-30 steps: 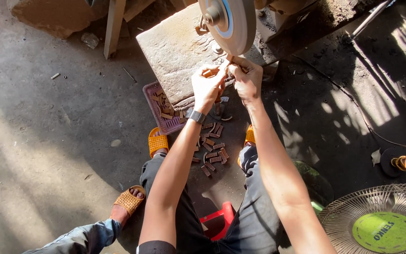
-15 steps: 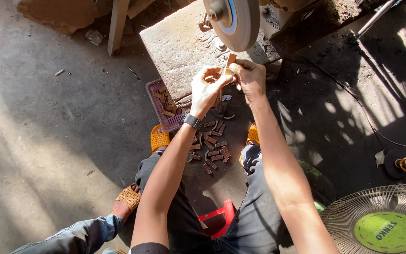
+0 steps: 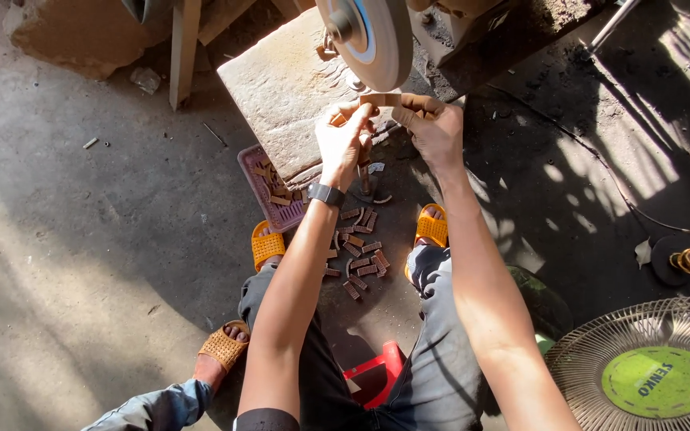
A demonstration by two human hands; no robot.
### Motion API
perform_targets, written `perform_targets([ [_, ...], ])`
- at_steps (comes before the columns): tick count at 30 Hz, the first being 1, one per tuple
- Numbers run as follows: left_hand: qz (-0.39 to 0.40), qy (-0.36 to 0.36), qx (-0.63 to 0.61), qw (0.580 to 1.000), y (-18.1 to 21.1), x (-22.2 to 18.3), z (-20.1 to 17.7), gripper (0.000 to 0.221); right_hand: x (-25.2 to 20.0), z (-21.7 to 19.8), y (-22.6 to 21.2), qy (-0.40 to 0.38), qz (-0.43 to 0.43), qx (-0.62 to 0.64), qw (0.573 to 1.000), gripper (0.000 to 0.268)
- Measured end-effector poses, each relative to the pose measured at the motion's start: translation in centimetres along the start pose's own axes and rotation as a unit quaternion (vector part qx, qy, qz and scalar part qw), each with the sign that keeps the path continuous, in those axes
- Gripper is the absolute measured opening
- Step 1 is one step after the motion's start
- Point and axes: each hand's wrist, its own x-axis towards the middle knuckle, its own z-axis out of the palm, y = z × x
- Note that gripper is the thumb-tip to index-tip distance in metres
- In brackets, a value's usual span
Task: Grinding small rectangular pieces of friction material using a bench grinder to smooth the edges.
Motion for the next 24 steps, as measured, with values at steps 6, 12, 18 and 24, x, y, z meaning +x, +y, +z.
perform_targets([
  [6,-0.03,0.008,-0.052,0.998,0.5,-0.5,2.6,0.021,-0.3,1.1,-0.8,0.072,-0.022,0.088,0.993,0.017],
  [12,0.018,0.017,-0.039,0.999,0.0,0.7,1.5,0.016,0.5,4.5,-0.8,0.134,0.045,0.138,0.98,0.009],
  [18,0.073,0.036,0.032,0.996,0.0,1.1,-1.2,0.015,-0.2,7.0,-2.5,0.109,0.063,0.134,0.983,0.013],
  [24,0.221,-0.01,0.202,0.954,2.0,-0.2,-2.9,0.02,-1.0,6.3,-1.7,0.046,0.1,0.149,0.983,0.011],
])
